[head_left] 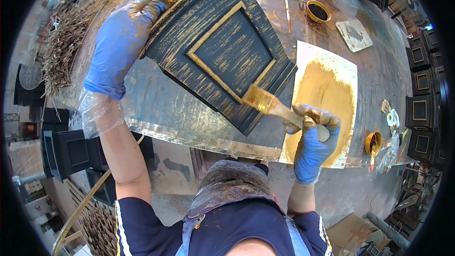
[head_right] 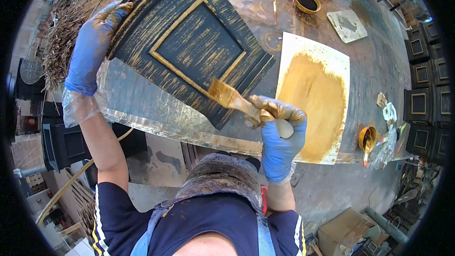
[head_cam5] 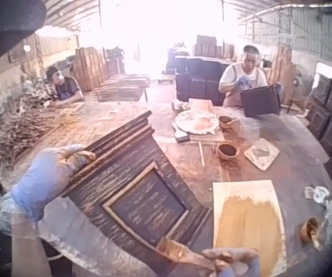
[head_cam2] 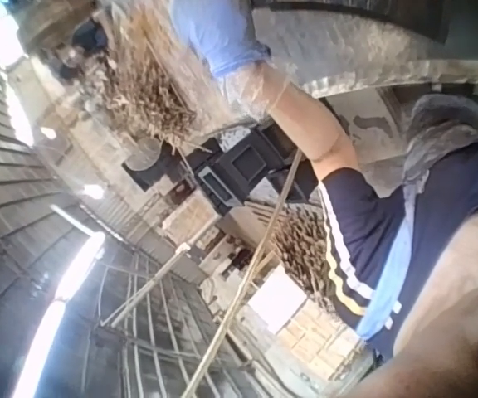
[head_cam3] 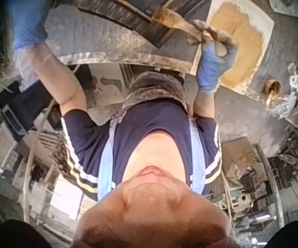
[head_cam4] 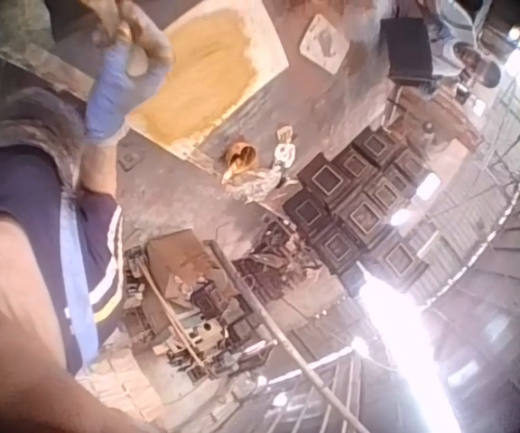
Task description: Staining a decorative wooden furniture piece with gold paint using a brush to highlight texture.
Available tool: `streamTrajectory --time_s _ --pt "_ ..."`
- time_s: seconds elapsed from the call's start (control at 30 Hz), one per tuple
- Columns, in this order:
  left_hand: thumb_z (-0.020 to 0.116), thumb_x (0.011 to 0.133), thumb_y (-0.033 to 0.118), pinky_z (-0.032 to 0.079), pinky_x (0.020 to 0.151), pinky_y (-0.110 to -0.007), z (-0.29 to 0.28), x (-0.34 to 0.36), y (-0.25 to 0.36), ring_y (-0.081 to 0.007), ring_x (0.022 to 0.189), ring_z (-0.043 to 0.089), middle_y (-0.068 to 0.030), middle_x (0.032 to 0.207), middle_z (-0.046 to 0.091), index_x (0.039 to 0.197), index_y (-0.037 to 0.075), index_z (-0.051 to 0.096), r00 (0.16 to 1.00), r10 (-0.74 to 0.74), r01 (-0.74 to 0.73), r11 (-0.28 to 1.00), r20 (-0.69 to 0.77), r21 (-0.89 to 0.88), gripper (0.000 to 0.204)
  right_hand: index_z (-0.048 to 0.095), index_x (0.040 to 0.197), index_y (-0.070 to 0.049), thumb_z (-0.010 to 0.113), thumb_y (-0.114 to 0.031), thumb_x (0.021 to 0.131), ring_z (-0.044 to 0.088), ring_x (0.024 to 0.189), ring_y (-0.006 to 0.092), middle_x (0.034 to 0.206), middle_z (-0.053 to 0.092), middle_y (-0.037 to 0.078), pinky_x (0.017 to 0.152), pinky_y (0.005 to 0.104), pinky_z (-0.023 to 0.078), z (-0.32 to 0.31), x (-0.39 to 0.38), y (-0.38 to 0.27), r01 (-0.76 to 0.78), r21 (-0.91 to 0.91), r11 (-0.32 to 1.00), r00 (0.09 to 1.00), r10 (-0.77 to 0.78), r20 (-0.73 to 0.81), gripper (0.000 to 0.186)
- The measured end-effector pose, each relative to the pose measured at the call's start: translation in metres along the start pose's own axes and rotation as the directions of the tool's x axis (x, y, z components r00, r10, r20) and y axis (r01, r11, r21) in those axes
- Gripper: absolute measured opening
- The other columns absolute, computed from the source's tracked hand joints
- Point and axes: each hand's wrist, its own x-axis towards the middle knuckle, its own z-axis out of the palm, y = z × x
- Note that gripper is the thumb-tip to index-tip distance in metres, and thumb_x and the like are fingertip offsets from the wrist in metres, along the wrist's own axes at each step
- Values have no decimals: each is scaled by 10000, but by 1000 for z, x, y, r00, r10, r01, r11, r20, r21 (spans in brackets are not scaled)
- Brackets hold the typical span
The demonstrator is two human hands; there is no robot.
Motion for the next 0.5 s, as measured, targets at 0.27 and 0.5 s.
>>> streamTrajectory --time_s 0.27,0.5 --pt "398 814 229 427 570 -281 -2 -1 4 -219 652 569 -122 761 585 994 88 546 998 65 -62 982 -7 179 272 428 898 -16 502 78 729 497 948 239 952 512 159 761 296 445 46 21 -17 40 -30 999 913 -24 406 207" --pt "417 816 236 444 564 -273 0 0 -3 -206 648 575 -108 758 588 989 103 553 997 73 -68 971 -12 231 257 436 869 12 497 39 754 534 868 177 905 534 115 723 248 438 67 35 -17 227 -217 949 867 -96 489 133"
